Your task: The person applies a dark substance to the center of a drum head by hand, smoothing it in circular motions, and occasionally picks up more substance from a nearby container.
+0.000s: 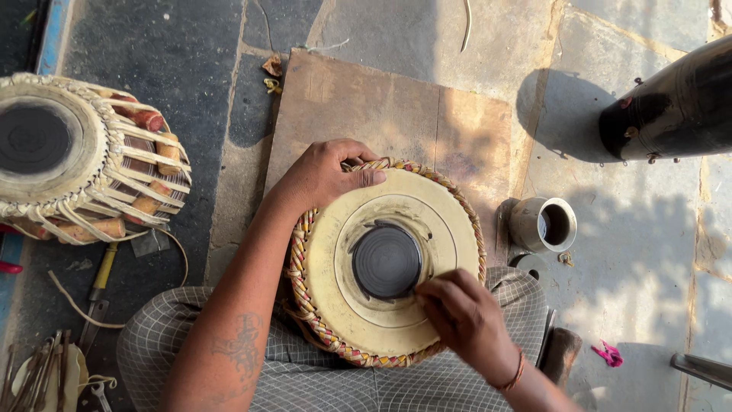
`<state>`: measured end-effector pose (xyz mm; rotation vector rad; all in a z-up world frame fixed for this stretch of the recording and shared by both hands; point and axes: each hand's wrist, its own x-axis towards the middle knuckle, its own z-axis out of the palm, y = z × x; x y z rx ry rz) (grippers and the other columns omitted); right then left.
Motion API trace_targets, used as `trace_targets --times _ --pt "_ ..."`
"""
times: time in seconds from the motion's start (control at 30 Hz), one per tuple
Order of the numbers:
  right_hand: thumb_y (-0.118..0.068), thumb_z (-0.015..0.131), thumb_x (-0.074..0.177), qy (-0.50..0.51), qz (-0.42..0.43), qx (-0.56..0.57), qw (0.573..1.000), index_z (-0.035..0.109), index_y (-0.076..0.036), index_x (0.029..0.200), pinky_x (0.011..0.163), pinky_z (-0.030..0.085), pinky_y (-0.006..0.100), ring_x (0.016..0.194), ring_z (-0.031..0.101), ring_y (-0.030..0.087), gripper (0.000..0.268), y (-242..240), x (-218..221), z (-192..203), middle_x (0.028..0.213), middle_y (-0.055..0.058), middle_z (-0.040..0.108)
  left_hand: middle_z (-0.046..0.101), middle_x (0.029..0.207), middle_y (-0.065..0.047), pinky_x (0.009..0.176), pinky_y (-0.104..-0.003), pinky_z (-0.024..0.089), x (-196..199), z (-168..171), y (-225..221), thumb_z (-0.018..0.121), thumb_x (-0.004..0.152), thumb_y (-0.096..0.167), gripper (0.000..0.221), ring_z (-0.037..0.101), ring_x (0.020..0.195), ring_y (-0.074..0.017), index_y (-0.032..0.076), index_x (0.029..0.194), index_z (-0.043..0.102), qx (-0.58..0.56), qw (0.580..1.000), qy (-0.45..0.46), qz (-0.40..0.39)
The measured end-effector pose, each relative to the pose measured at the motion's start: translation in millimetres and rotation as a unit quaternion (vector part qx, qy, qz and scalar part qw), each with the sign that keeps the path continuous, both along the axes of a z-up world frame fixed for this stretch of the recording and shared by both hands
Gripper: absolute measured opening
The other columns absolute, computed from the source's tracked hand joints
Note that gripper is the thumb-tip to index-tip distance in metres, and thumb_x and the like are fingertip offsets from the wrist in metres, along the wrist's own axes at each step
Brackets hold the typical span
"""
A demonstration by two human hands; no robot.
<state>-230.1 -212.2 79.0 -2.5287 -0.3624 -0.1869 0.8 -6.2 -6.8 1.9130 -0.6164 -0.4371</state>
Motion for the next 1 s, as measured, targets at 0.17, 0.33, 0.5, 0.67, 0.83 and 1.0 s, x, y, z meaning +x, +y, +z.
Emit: trace_targets --times 0.17,0.33,0.5,0.67,0.83,1.0 --pt "-0.003 0.079 0.082 -0.073 -0.112 0.077 0.988 0.074 -0.006 0.1 0.068 0.056 0.03 0.08 0.071 0.018 0.019 7 -9 -16 0.092 0.007 0.069 0.077 0.098 -0.013 0.084 -0.044 0.058 -10 24 8 0.069 0.088 0.064 0.058 0.074 0.094 -0.029 0.009 0.105 0.078 0.102 0.991 -0.087 0.03" --pt "-0.003 0.076 0.089 -0.025 -0.038 0.134 0.99 0.073 -0.005 0.103 0.071 0.057 0.029 0.082 0.071 0.018 0.014 -31 45 -4 0.096 0.006 0.07 0.08 0.096 -0.009 0.088 -0.043 0.059 -15 53 24 0.066 0.085 0.067 0.056 0.077 0.093 -0.0259 0.015 0.103 0.076 0.269 0.96 -0.003 0.078" --pt "-0.008 0.079 0.088 0.044 0.021 0.055 0.997 0.074 -0.01 0.103 0.067 0.057 0.03 0.079 0.072 0.017 0.016 -30 75 3 0.095 0.004 0.07 0.067 0.134 -0.016 0.1 -0.049 0.049 -12 18 8 0.065 0.092 0.064 0.064 0.064 0.122 -0.0362 0.012 0.129 0.068 0.045 0.986 -0.162 0.024" --pt "-0.011 0.078 0.089 0.037 0.085 0.015 0.996 0.074 -0.012 0.106 0.067 0.058 0.033 0.08 0.071 0.02 0.018 -24 95 7 0.095 0.005 0.068 0.066 0.139 -0.009 0.107 -0.045 0.049 -2 11 3 0.06 0.084 0.067 0.071 0.062 0.129 -0.0289 0.022 0.139 0.063 0.044 0.996 0.053 -0.056" --pt "-0.011 0.075 0.091 0.005 0.204 -0.023 0.979 0.07 -0.01 0.112 0.077 0.059 0.036 0.09 0.069 0.025 0.021 -21 113 6 0.102 0.007 0.065 0.067 0.138 -0.01 0.106 -0.046 0.051 -2 16 3 0.061 0.082 0.07 0.075 0.064 0.127 -0.0289 0.022 0.139 0.063 0.062 0.994 0.075 -0.051" --pt "-0.01 0.076 0.087 -0.003 0.204 -0.055 0.977 0.07 -0.009 0.111 0.075 0.058 0.038 0.087 0.068 0.025 0.025 -24 107 9 0.099 0.007 0.064 0.069 0.134 -0.011 0.103 -0.046 0.053 -2 16 7 0.062 0.079 0.07 0.077 0.066 0.124 -0.0287 0.022 0.139 0.063 0.059 0.992 0.096 -0.058"
